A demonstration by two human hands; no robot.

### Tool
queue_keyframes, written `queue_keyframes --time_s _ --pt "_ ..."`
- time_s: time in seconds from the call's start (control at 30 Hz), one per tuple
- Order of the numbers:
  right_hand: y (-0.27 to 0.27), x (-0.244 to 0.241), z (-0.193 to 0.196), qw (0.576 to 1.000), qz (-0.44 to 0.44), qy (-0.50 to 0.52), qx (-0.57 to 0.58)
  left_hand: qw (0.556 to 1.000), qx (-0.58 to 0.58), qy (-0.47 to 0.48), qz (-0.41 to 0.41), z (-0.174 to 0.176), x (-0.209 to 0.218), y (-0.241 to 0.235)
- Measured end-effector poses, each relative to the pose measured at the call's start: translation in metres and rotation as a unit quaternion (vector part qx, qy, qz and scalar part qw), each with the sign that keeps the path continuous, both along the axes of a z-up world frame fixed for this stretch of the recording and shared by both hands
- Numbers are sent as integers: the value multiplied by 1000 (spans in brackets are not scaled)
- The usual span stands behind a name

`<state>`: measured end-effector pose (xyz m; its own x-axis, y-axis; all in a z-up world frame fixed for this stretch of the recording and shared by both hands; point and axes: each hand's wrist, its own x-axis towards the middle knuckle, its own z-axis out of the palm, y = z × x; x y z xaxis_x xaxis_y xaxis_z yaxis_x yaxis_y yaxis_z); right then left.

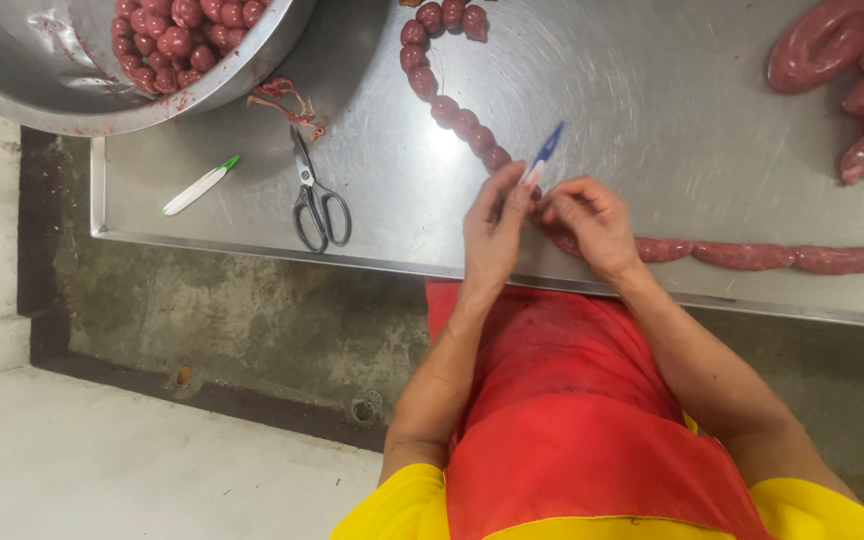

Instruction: The person ties a long meat-filled casing into individual small sausages by hand using string and a blue pen, then uses scissors to cut the string before placing the sausages into a metal bowl.

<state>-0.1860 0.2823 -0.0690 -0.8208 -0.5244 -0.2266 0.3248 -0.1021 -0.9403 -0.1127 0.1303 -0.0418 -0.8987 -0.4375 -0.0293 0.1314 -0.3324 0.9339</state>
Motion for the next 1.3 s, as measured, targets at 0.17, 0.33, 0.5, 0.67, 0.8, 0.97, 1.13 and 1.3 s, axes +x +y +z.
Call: queue_keyframes --time_s 0.17,0.33,0.5,0.67,0.8,0.97,1.13,1.3 --pt "0 -17 -22 994 3 2 107 996 -82 -22 -8 23 3 14" --pt "-1 -19 -29 969 175 22 176 983 -173 62 5 45 -2 22" --pt "-5 -30 -2 943 87 -319 26 943 -320 49 -76 48 26 40" --pt "0 -28 -7 949 61 -302 -70 954 -237 -90 -157 18 61 54" --pt "-6 -16 -20 968 59 -239 -51 981 -185 -15 -52 21 66 40" --pt "-17 -11 -22 989 78 -121 31 957 -193 -186 109 76 76 -24" --pt "-21 -22 -30 982 44 -164 84 960 93 253 82 96 85 -101" --pt "-3 -24 -38 972 72 -220 -48 976 -124 -179 11 46 91 -83"
